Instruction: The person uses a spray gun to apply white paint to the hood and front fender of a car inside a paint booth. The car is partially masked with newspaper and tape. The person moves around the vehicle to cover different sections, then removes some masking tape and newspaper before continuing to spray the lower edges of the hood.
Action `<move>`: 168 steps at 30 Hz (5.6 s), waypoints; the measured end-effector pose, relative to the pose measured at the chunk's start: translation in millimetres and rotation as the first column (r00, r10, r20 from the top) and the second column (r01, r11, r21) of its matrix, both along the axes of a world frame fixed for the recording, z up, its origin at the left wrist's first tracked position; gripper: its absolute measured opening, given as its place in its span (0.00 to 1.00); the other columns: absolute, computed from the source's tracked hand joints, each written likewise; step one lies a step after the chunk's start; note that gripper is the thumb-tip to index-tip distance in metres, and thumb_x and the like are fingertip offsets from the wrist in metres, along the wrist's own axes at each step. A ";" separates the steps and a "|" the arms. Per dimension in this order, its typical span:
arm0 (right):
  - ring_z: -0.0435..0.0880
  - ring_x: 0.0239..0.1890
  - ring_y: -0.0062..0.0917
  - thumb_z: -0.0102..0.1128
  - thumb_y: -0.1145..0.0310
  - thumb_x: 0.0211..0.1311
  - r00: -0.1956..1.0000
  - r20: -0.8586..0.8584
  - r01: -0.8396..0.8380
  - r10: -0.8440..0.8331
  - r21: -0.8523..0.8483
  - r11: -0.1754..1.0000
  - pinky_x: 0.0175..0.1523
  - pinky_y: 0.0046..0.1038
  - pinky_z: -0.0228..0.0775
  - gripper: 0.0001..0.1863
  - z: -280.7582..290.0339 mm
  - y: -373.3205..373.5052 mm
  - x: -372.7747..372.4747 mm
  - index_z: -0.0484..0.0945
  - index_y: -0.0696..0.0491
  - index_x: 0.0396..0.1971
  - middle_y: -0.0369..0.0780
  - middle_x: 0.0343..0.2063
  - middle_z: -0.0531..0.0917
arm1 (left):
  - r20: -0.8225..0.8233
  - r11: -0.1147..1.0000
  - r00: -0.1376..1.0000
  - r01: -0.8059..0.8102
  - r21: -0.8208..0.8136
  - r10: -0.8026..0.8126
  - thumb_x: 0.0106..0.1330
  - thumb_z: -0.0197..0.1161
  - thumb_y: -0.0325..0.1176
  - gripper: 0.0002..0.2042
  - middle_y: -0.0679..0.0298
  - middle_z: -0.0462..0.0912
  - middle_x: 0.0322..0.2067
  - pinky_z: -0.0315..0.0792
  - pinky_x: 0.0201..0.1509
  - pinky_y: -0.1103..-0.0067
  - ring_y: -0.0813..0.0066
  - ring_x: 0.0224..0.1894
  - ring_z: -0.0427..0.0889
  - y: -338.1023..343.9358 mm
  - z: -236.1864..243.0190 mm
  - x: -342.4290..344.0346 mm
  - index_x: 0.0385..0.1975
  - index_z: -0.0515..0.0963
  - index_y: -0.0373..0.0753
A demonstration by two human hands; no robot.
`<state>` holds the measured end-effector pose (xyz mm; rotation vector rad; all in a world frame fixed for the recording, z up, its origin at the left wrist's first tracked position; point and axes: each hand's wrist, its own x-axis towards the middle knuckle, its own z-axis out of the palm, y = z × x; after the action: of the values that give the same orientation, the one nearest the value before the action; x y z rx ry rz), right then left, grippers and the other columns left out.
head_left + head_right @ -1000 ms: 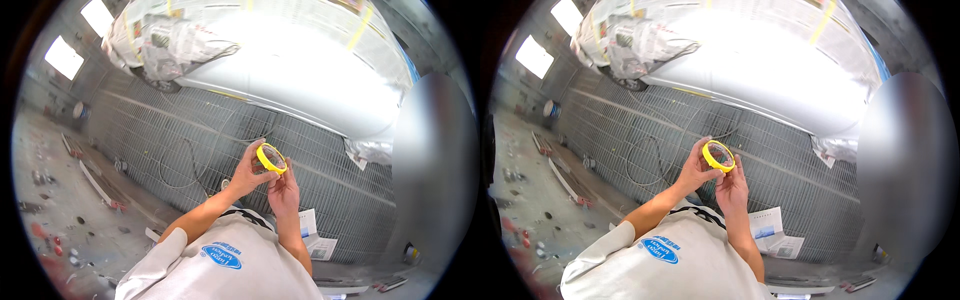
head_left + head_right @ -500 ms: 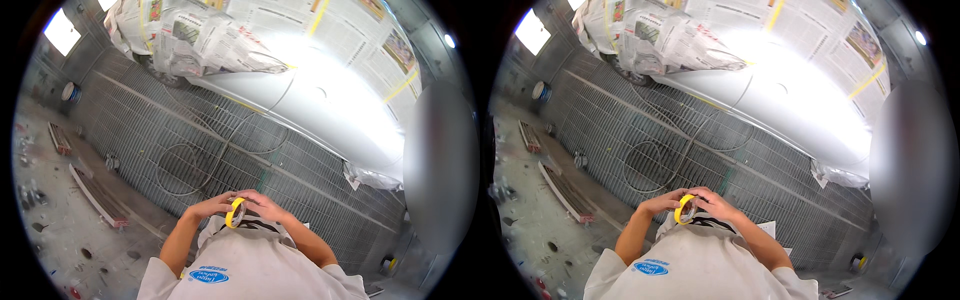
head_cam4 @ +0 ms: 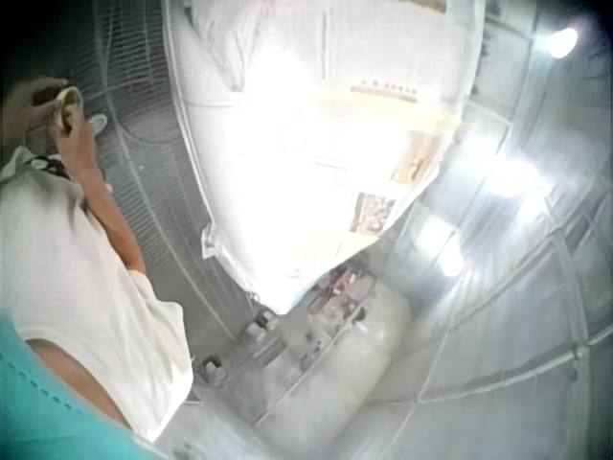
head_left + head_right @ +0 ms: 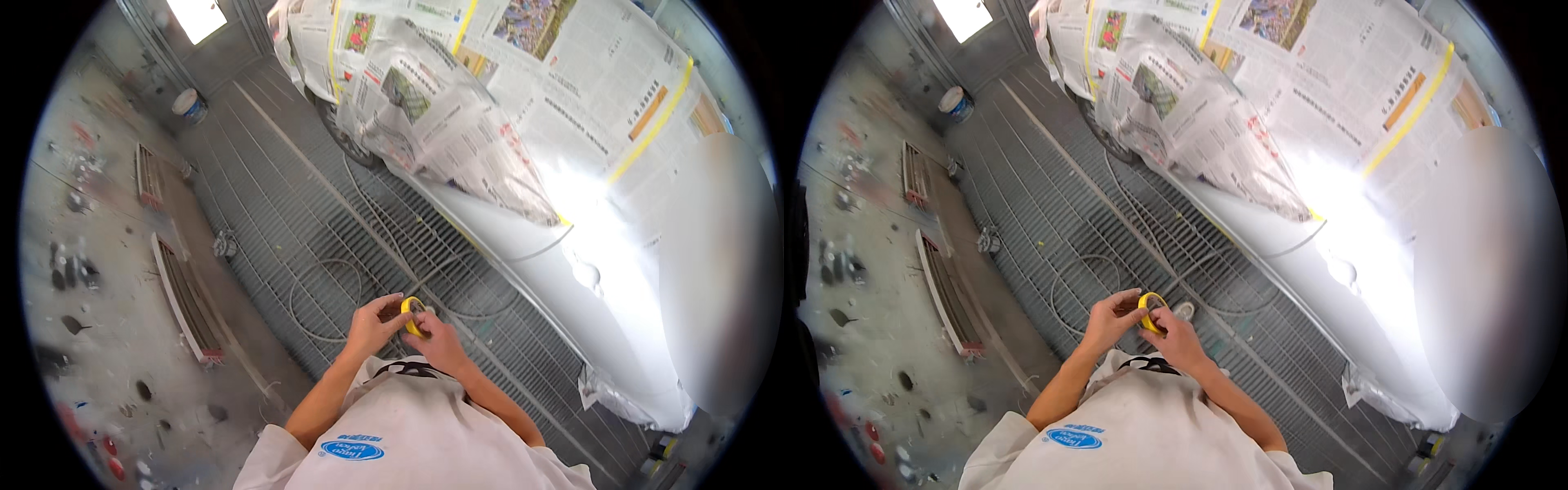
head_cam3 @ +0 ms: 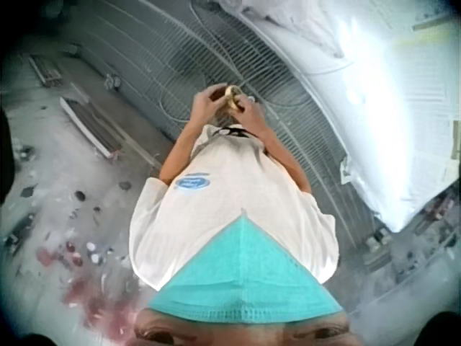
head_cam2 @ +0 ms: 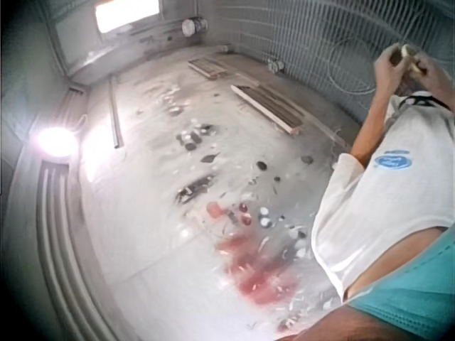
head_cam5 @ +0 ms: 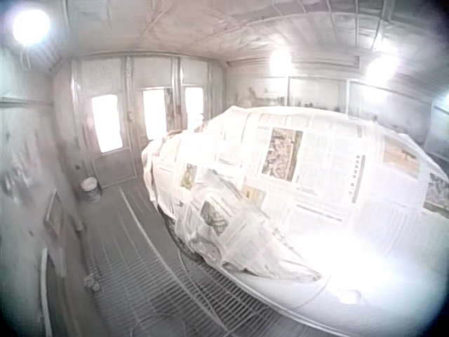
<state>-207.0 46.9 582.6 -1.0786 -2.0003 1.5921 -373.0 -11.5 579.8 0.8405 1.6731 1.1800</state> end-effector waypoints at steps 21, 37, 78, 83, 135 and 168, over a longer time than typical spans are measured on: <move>0.76 0.15 0.16 0.49 0.73 0.69 0.995 0.055 0.090 -0.083 -0.125 0.988 0.23 0.20 0.68 0.11 -15.2 177.7 -60.0 0.79 0.60 0.42 0.37 0.16 0.81 | -0.373 0.956 0.919 0.212 0.204 -0.125 0.67 0.57 0.23 0.04 0.54 0.81 0.29 0.76 0.35 0.74 0.62 0.31 0.84 199.7 52.6 -91.9 0.38 0.70 0.34; 0.73 0.14 0.22 0.44 0.69 0.69 0.073 0.003 0.765 -0.997 -0.642 0.054 0.18 0.23 0.64 0.14 -40.3 246.0 -261.0 0.78 0.61 0.38 0.41 0.19 0.80 | -0.458 0.689 0.860 0.472 0.550 -0.223 0.54 0.72 0.21 0.15 0.62 0.80 0.38 0.74 0.47 0.78 0.72 0.42 0.80 566.7 132.1 -380.3 0.33 0.70 0.38; 0.75 0.20 0.18 0.49 0.65 0.70 -0.942 0.336 -0.130 -0.014 -0.403 -0.906 0.27 0.23 0.70 0.14 -101.3 -50.7 -1119.1 0.81 0.59 0.38 0.37 0.21 0.81 | -0.723 0.079 -0.473 0.858 -0.507 0.503 0.72 0.48 0.47 0.30 0.48 0.51 0.72 0.46 0.73 0.56 0.54 0.74 0.48 738.2 109.0 -431.9 0.70 0.58 0.40; 0.72 0.20 0.16 0.48 0.68 0.70 -0.951 0.296 -0.006 -0.089 -0.305 -0.952 0.27 0.21 0.67 0.14 -104.9 -27.1 -1154.4 0.82 0.59 0.44 0.35 0.20 0.79 | -0.903 -0.489 -0.128 0.805 -0.336 0.410 0.73 0.47 0.42 0.30 0.48 0.52 0.71 0.45 0.73 0.57 0.50 0.73 0.51 718.5 32.1 -537.5 0.71 0.53 0.37; 0.86 0.32 0.33 0.53 0.72 0.64 -0.790 0.233 0.607 -0.567 0.174 -0.775 0.43 0.34 0.77 0.27 -89.5 -25.2 -1360.0 0.62 0.57 0.63 0.44 0.30 0.86 | -0.314 -0.437 -0.549 0.824 -0.361 -0.775 0.68 0.59 0.35 0.26 0.48 0.80 0.50 0.75 0.52 0.69 0.56 0.48 0.84 510.4 -124.3 -1337.5 0.63 0.60 0.34; 0.83 0.35 0.32 0.64 0.72 0.57 -0.903 0.143 0.396 -0.405 0.644 -0.655 0.43 0.31 0.74 0.10 -93.0 -387.8 -729.2 0.81 0.59 0.38 0.43 0.33 0.84 | -0.424 -0.168 -0.661 0.639 -0.751 -0.619 0.49 0.74 0.45 0.21 0.51 0.78 0.14 0.71 0.26 0.69 0.61 0.15 0.76 317.8 -219.7 -922.6 0.16 0.80 0.29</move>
<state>-936.1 -341.0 489.6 -2.4519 0.3274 -0.4795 -1295.6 306.3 360.1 2.4960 0.6568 -0.8562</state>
